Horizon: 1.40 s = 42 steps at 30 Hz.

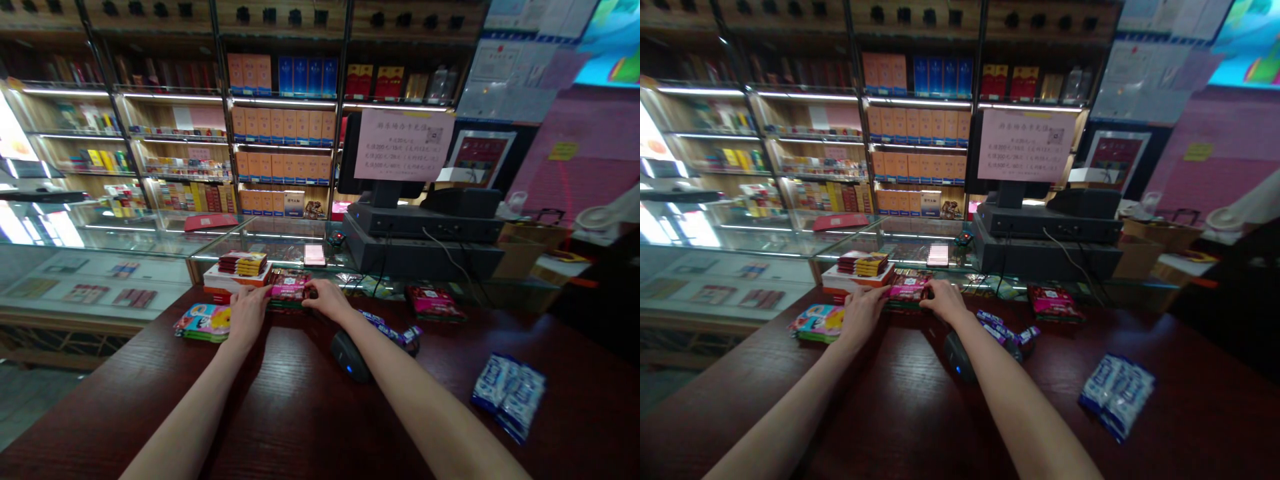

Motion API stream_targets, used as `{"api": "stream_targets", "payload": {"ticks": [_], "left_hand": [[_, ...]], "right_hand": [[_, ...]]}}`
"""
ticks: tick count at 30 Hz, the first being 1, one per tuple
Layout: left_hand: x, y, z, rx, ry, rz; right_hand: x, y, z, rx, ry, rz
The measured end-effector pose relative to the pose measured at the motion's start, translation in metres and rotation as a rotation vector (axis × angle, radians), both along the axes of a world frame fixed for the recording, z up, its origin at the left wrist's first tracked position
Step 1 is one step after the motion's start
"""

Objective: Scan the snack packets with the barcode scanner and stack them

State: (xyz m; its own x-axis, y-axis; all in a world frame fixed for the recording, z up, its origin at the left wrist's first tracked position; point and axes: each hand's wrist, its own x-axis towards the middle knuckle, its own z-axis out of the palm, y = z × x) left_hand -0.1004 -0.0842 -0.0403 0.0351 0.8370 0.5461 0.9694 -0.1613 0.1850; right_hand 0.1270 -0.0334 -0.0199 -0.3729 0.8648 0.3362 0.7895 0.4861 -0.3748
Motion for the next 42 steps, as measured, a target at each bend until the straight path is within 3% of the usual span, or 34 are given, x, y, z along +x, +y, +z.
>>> {"api": "stream_targets", "payload": {"ticks": [21, 28, 42], "left_hand": [[0.007, -0.008, 0.002, 0.063, 0.075, 0.07], [0.008, -0.009, 0.0, 0.067, 0.091, -0.024], [0.008, -0.006, -0.001, 0.059, 0.106, -0.013]], "right_hand": [[0.0, 0.006, -0.013, 0.031, 0.054, 0.02], [0.0, 0.004, -0.013, 0.016, 0.053, 0.0], [0.002, -0.001, -0.009, 0.008, 0.032, 0.024]]}}
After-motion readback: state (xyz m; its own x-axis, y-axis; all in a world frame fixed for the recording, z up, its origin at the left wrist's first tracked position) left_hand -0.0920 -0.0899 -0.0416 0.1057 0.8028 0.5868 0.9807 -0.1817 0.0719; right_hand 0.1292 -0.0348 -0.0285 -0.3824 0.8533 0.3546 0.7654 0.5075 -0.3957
